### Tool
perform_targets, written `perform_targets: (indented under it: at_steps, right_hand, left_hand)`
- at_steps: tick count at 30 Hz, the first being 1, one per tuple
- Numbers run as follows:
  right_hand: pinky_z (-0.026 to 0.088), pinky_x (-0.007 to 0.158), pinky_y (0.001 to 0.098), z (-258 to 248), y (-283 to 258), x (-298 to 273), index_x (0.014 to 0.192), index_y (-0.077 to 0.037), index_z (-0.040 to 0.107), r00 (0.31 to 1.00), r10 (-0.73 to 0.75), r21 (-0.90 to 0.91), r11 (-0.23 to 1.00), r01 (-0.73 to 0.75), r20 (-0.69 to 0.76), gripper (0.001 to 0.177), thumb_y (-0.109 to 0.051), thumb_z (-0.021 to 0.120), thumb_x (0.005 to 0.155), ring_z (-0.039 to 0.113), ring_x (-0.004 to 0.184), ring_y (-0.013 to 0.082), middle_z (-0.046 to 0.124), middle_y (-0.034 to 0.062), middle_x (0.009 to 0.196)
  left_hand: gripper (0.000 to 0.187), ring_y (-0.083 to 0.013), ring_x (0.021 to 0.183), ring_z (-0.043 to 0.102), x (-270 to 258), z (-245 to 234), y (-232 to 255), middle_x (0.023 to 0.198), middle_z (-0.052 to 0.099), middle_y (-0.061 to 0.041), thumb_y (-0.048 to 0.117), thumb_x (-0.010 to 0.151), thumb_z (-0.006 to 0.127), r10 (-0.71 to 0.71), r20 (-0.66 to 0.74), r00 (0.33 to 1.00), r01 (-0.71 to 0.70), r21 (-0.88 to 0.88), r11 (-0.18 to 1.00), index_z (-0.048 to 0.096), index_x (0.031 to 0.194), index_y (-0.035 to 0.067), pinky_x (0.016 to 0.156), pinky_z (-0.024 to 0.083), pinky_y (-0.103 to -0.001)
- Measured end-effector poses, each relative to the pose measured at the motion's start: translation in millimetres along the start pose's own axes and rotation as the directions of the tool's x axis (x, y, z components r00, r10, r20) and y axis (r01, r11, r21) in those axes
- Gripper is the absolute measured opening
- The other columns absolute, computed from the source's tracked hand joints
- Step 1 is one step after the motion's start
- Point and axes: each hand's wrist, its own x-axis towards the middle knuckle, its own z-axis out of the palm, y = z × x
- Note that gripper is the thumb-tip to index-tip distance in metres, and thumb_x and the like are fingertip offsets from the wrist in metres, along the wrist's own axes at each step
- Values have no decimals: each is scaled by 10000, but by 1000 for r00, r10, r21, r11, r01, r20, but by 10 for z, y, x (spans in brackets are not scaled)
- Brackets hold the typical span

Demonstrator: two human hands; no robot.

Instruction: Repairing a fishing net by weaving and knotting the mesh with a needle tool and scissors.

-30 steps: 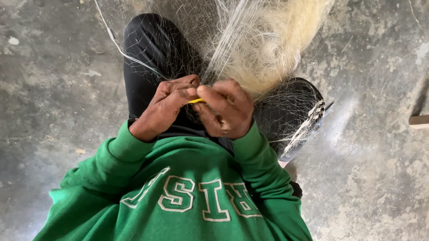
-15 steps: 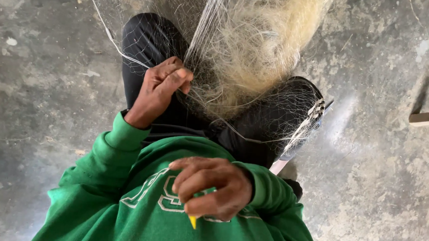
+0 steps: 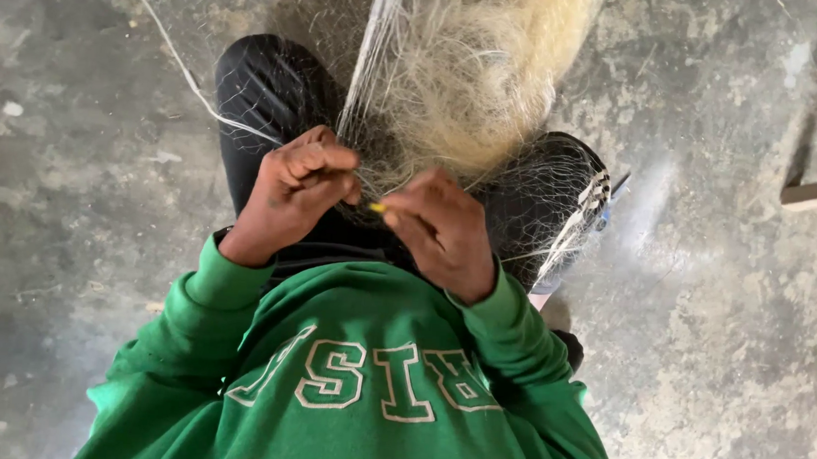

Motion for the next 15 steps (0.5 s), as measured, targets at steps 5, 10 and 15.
perform_targets:
  at_steps: [5,10,15]
  right_hand:
    - [456,423,310,-2,-73,173,879,-45,567,998,-15,-133,991,5,-68,58,-74,517,881,478,489,205,475,74,674]
    - [416,376,312,11,-63,219,823,-65,547,994,-73,-237,970,53,-77,47,-43,526,858,443,452,242,463,71,662]
    - [387,392,269,25,52,218,798,-84,560,981,-165,-76,985,157,-103,36,-69,581,823,427,443,189,483,44,673]
  left_hand:
    - [142,-166,652,578,30,115,81,717,490,-102,-74,782,576,-31,47,998,37,-125,991,587,923,-83,548,418,-240]
    - [129,-110,643,511,58,144,138,712,439,-72,-47,798,567,-35,56,998,40,-92,995,612,917,-70,544,393,-228]
    - [146,-161,674,581,34,141,43,727,474,-73,-56,799,552,-18,62,998,28,-164,986,602,936,-63,556,391,-211]
